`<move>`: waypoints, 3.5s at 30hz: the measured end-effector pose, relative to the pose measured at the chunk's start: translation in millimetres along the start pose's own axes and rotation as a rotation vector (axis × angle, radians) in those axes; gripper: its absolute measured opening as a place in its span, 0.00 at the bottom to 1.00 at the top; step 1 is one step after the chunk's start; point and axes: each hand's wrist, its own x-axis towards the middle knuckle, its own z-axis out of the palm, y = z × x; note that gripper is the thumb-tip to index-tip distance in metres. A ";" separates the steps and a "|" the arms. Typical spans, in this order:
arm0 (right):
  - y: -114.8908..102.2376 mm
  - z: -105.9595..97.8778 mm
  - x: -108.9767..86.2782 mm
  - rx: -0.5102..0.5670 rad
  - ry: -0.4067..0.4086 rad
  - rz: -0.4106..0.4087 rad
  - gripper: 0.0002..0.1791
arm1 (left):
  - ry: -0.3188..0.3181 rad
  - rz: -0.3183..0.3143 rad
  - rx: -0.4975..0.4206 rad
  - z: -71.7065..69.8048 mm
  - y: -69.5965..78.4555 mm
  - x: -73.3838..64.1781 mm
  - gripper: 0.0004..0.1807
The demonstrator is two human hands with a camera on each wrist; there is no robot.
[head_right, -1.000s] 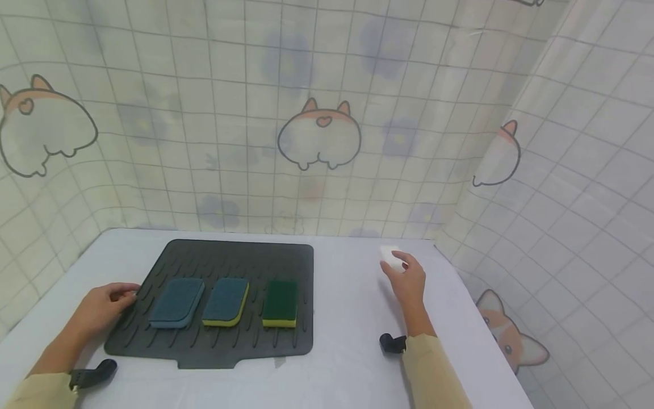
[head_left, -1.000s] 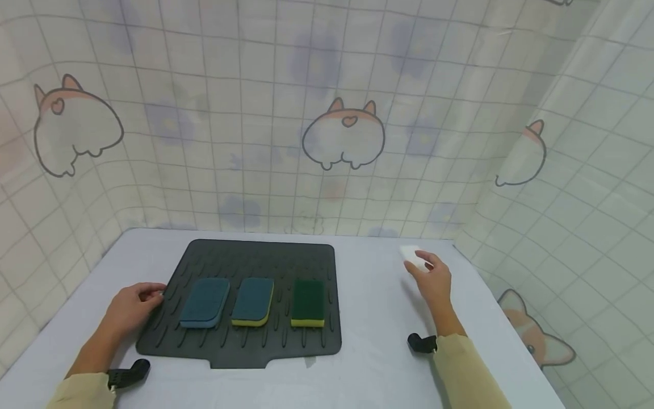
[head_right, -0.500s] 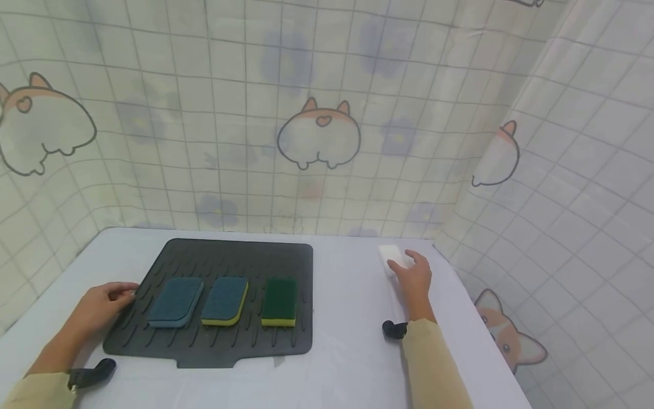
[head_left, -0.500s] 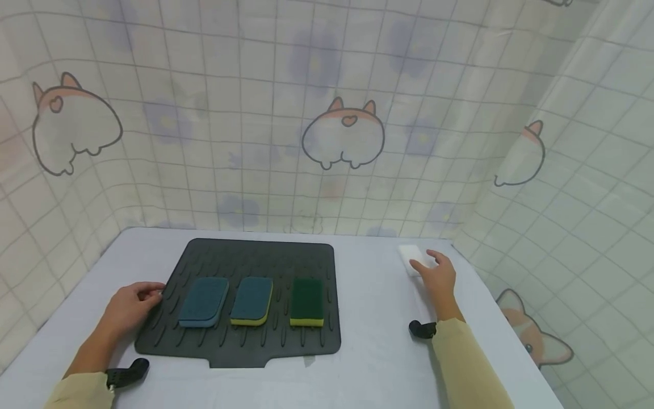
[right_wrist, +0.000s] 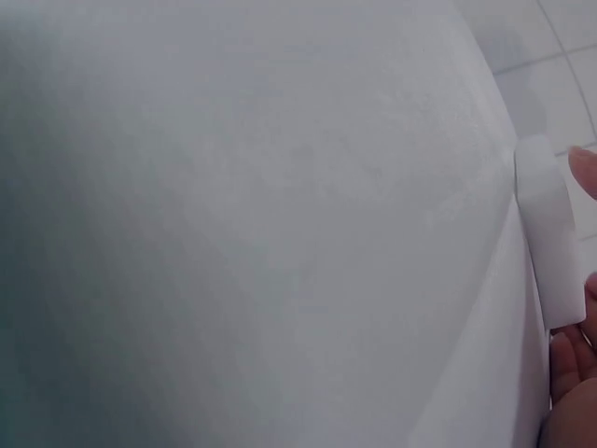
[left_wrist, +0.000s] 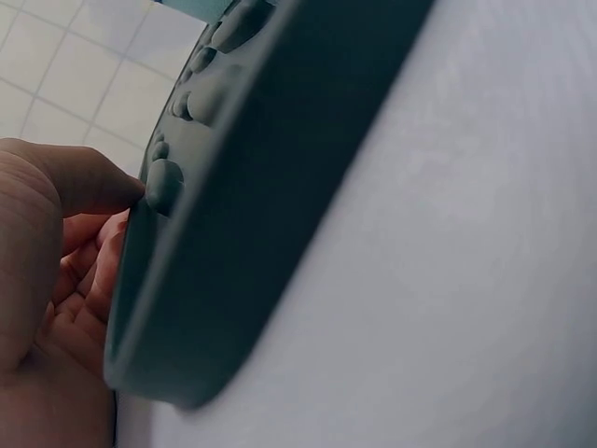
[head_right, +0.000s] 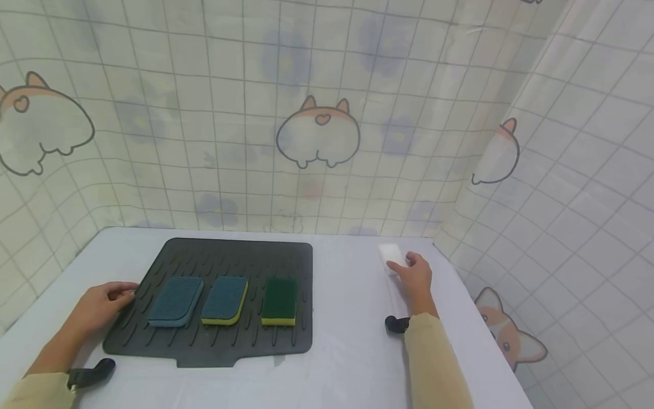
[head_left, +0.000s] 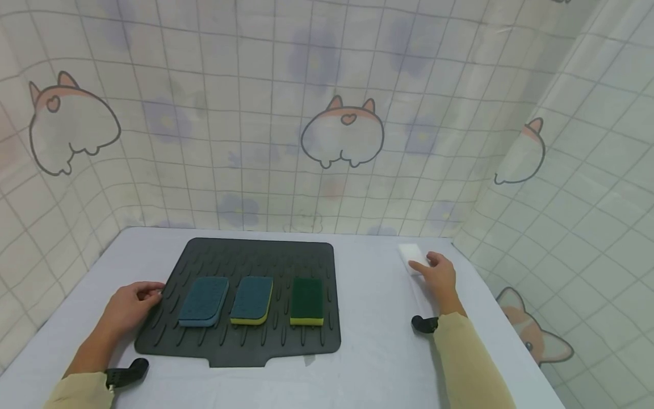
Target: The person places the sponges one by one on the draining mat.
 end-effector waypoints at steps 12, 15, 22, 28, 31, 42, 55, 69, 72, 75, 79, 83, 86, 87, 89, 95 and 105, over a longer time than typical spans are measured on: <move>-0.1 -1.2 -0.5 -0.049 -0.082 -0.051 0.54 | 0.004 0.007 0.005 -0.8 1.0 -0.1 0.20; -0.4 -1.6 -1.9 -0.061 -0.092 -0.061 0.53 | 0.004 0.002 0.004 -0.3 1.0 0.4 0.20; -8.0 -1.4 -7.6 -0.106 -0.098 -0.073 0.51 | 0.012 0.001 0.007 -0.3 -0.5 -0.3 0.20; -8.6 -0.4 -8.6 -0.159 -0.096 -0.076 0.50 | 0.014 0.014 0.004 -0.9 1.9 -2.1 0.20; -8.3 -0.3 -7.8 -0.171 -0.095 -0.071 0.51 | 0.016 0.017 0.004 -1.2 2.7 -2.3 0.20; -10.2 -0.5 -8.2 -0.223 -0.092 -0.060 0.52 | 0.019 0.013 0.008 -0.5 3.0 -2.8 0.20; -12.6 0.7 -11.7 -0.228 -0.067 -0.042 0.49 | 0.011 0.008 0.001 -1.5 4.3 -3.2 0.20; -13.9 -0.3 -16.2 -0.182 -0.041 -0.063 0.48 | 0.012 0.005 0.003 -1.7 4.1 -3.0 0.20; -13.7 0.2 -16.8 -0.188 -0.038 -0.070 0.48 | 0.014 0.005 0.006 -1.2 3.8 -2.7 0.20; -14.4 0.9 -19.0 -0.177 -0.039 -0.061 0.48 | 0.014 0.005 0.006 -0.9 3.8 -2.9 0.20; -15.1 1.9 -21.6 -0.155 -0.040 -0.055 0.48 | 0.013 0.007 0.006 -1.1 4.0 -3.1 0.20; -14.9 2.6 -21.9 -0.142 -0.030 -0.060 0.49 | 0.014 0.010 0.004 -1.4 4.3 -3.2 0.20; -15.4 2.4 -22.7 -0.132 -0.027 -0.061 0.49 | 0.017 0.013 0.004 -1.5 4.5 -3.4 0.20; -15.8 2.0 -23.3 -0.125 -0.029 -0.058 0.49 | 0.016 0.012 0.005 -1.6 4.7 -3.5 0.20; -16.9 1.2 -25.7 -0.119 -0.034 -0.058 0.50 | 0.016 0.011 0.008 -1.6 4.6 -3.5 0.20; -19.1 -0.1 -30.8 -0.090 -0.042 -0.066 0.51 | 0.017 0.011 0.007 -0.5 3.1 -3.0 0.20; -19.7 3.5 -34.4 -0.064 -0.024 -0.110 0.51 | 0.016 0.005 0.011 0.6 0.0 -0.6 0.20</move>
